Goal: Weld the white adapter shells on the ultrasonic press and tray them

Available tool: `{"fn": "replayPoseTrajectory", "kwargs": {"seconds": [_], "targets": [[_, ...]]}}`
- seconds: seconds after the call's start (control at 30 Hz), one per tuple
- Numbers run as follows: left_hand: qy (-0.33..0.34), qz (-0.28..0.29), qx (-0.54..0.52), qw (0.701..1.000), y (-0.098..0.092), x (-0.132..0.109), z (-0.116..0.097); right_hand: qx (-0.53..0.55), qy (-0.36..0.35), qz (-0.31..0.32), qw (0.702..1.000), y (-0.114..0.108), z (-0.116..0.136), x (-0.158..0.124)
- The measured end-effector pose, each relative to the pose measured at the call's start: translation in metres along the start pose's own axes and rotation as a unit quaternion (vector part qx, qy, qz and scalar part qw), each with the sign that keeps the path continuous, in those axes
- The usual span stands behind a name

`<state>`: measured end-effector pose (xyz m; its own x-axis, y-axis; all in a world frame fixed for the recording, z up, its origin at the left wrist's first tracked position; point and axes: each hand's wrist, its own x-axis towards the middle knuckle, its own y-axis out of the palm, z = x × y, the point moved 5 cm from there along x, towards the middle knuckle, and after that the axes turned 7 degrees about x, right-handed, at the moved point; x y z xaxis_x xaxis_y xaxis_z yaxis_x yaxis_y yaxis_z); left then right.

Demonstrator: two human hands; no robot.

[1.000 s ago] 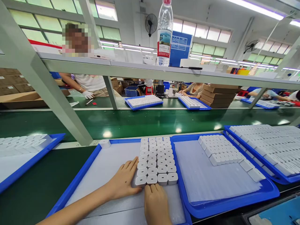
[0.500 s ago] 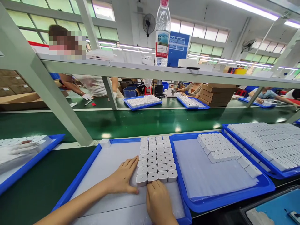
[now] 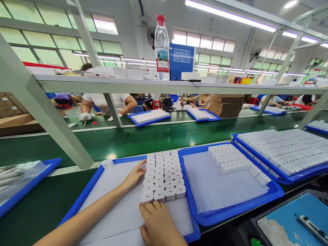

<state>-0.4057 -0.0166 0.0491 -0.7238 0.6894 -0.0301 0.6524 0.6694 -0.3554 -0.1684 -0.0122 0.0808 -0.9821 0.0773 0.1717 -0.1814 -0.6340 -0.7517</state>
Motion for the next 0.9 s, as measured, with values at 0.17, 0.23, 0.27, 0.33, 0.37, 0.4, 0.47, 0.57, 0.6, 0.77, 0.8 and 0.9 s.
{"fn": "replayPoseTrajectory", "kwargs": {"seconds": [0.17, 0.23, 0.27, 0.33, 0.37, 0.4, 0.47, 0.57, 0.6, 0.77, 0.8, 0.9], "targets": [[0.008, -0.008, 0.027, 1.0, 0.007, 0.015, -0.004, -0.014, 0.0, -0.032, 0.999, 0.001, -0.006, 0.0], [0.005, -0.015, 0.045, 0.999, 0.005, 0.018, -0.004, -0.016, -0.018, -0.053, 0.998, 0.001, -0.007, 0.0], [0.003, -0.019, 0.058, 0.998, 0.003, 0.019, -0.005, -0.022, -0.032, -0.064, 0.997, 0.002, -0.008, 0.0], [0.005, -0.037, 0.089, 0.995, -0.006, 0.02, -0.009, -0.044, -0.064, -0.082, 0.994, 0.003, -0.008, -0.003], [0.01, -0.05, 0.103, 0.993, -0.012, 0.02, -0.014, -0.054, -0.081, -0.094, 0.991, 0.001, -0.007, -0.005], [0.025, -0.068, 0.12, 0.99, -0.018, 0.021, -0.023, -0.062, -0.095, -0.113, 0.987, -0.003, -0.007, -0.01], [0.096, -0.106, 0.171, 0.975, -0.026, 0.02, -0.05, -0.065, -0.109, -0.173, 0.977, -0.02, -0.011, -0.021], [0.262, -0.101, 0.293, 0.914, -0.009, 0.014, -0.108, -0.066, -0.051, -0.29, 0.953, -0.07, -0.036, -0.047], [0.309, -0.067, 0.331, 0.889, 0.007, 0.012, -0.127, -0.077, -0.005, -0.324, 0.943, -0.09, -0.051, -0.056], [0.439, 0.163, 0.43, 0.772, 0.133, 0.02, -0.19, -0.122, 0.357, -0.383, 0.843, -0.174, -0.156, -0.101], [0.434, 0.202, 0.443, 0.758, 0.163, 0.028, -0.195, -0.118, 0.408, -0.38, 0.822, -0.183, -0.173, -0.108], [0.416, 0.252, 0.47, 0.736, 0.244, 0.058, -0.203, -0.1, 0.482, -0.378, 0.784, -0.2, -0.21, -0.121]]}}
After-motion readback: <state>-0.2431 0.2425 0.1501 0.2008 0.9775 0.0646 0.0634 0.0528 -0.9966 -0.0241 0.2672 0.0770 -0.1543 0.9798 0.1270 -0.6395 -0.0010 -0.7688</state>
